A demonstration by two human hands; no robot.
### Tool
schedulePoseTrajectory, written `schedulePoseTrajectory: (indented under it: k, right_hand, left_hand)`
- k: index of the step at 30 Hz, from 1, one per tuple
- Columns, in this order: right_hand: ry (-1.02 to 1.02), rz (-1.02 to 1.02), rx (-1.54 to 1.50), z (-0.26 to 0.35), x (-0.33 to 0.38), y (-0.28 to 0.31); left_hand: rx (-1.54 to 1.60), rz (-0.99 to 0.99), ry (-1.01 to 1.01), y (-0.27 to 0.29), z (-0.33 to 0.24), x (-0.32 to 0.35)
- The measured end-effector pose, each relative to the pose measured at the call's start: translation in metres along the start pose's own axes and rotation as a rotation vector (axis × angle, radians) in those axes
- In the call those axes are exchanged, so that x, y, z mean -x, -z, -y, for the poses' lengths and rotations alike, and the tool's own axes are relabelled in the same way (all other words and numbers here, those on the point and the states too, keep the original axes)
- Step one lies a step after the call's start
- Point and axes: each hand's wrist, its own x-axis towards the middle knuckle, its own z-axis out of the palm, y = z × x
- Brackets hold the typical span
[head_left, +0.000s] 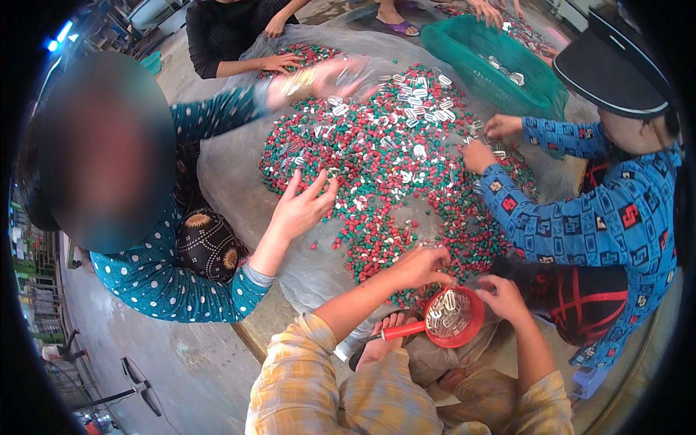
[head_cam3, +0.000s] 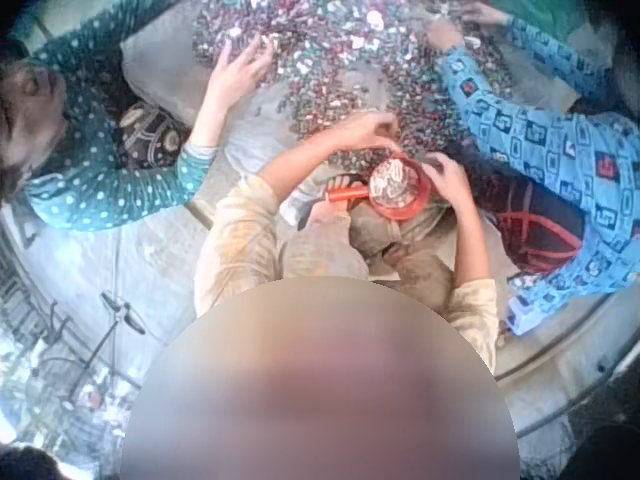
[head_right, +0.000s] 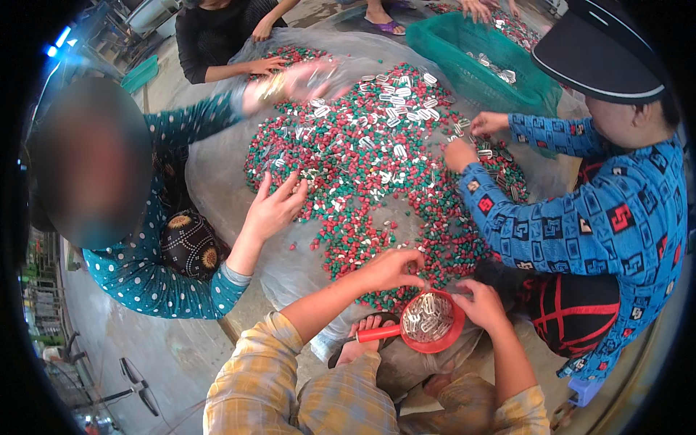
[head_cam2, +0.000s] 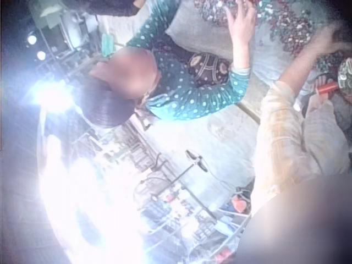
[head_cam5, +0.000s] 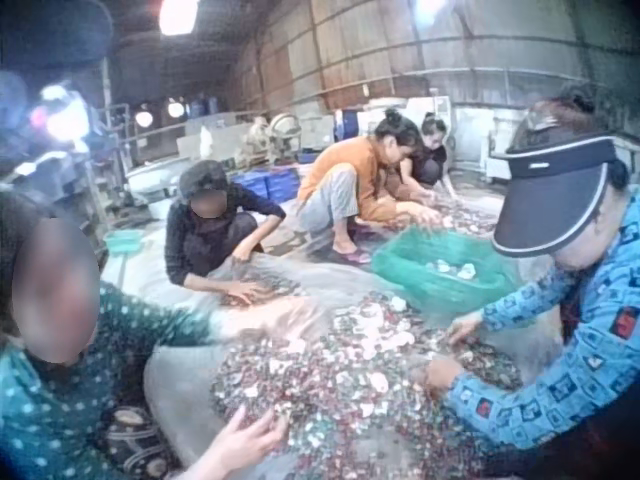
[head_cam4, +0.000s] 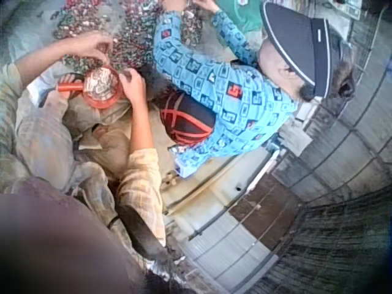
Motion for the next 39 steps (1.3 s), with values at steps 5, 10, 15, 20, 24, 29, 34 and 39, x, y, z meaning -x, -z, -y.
schedulePoseTrajectory:
  k: [5,10,15,20,24,29,34,39]
  right_hand:
    - [0.022,-0.251,0.088,-0.039,0.026,-0.010]
    - [-0.097,-0.364,-0.076,-0.082,0.044,-0.015]
    - [-0.184,-0.367,-0.189,-0.108,0.040,-0.021]
    - [-0.152,-0.392,-0.324,-0.087,0.020,-0.016]
    - [-0.089,-0.369,-0.279,-0.075,0.024,-0.010]
    - [-0.058,-0.367,-0.309,-0.076,0.031,-0.017]
    - [-0.087,-0.387,-0.186,-0.104,0.036,-0.023]
    - [-0.059,-0.367,-0.084,-0.108,0.022,-0.026]
  left_hand:
    - [-0.412,-1.187,0.284,0.132,0.137,0.001]
    - [-0.503,-0.994,0.645,0.200,0.177,-0.021]
    - [-0.531,-0.584,0.592,0.161,0.110,-0.088]
    - [-0.808,-0.105,0.327,0.049,0.096,-0.080]
    - [-0.343,-0.050,-0.013,0.014,0.076,-0.040]
    - [-0.712,-0.835,0.509,0.122,0.153,-0.047]
    - [-0.484,-0.575,0.710,0.142,0.150,-0.105]
    - [-0.756,-0.259,0.461,0.032,0.106,-0.139]
